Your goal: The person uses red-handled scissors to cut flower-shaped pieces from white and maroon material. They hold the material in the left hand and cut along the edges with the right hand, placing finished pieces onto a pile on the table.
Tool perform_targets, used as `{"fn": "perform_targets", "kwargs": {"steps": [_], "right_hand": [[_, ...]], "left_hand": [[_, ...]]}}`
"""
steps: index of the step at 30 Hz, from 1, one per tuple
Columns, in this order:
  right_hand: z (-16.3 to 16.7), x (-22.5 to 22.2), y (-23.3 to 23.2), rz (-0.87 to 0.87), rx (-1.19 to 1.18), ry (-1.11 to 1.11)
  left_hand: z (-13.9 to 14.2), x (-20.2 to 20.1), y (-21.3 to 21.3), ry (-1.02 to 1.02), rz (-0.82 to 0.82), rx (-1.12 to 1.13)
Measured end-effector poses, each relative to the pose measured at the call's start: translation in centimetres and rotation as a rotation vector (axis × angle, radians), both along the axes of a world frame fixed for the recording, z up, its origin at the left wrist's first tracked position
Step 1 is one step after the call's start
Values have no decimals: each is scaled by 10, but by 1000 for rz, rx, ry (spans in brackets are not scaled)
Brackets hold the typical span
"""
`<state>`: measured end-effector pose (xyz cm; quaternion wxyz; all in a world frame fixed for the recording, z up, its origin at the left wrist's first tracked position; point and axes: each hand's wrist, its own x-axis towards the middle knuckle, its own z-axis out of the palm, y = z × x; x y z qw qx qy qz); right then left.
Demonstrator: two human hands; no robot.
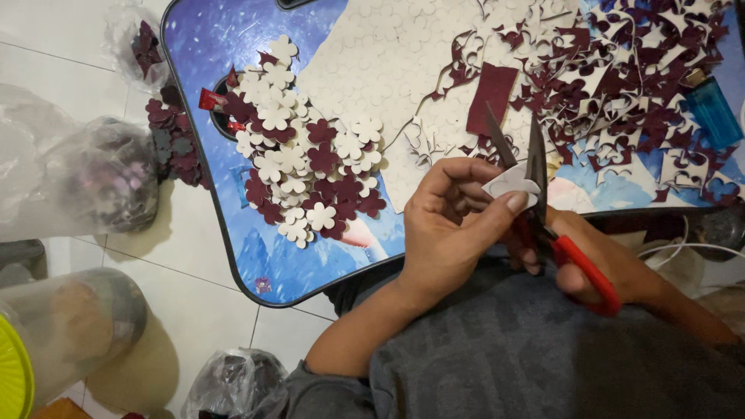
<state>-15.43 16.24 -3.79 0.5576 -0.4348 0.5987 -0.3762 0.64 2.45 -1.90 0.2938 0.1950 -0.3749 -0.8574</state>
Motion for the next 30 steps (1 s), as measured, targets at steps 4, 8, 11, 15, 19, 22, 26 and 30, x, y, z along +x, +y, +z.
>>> {"fn": "perform_targets", "kwargs": {"steps": [4, 8, 11, 15, 19, 22, 26, 30], "right_hand": [[-2, 3, 0, -38, 16, 33], [-4, 5, -1, -51, 16, 18], [-2, 4, -1, -74, 11, 31], [2, 5, -4, -75, -44, 77], [7, 7, -6, -71, 28, -15], [13, 3, -5, -44, 67, -10], [20, -1, -5, 15, 29, -26], [22, 0, -5, 11, 17, -6]], "left_hand": [[-1, -1, 0, 53, -9, 44], [-6, -2, 0, -8, 8, -63], [-8, -1, 1, -17, 16, -68], [-7, -1, -1, -41, 43, -89], [-2, -3, -5, 0, 106, -31], [5, 0, -8, -97, 68, -167], [13, 5, -13, -181, 2, -255], [20, 7, -15, -255, -14, -345]]}}
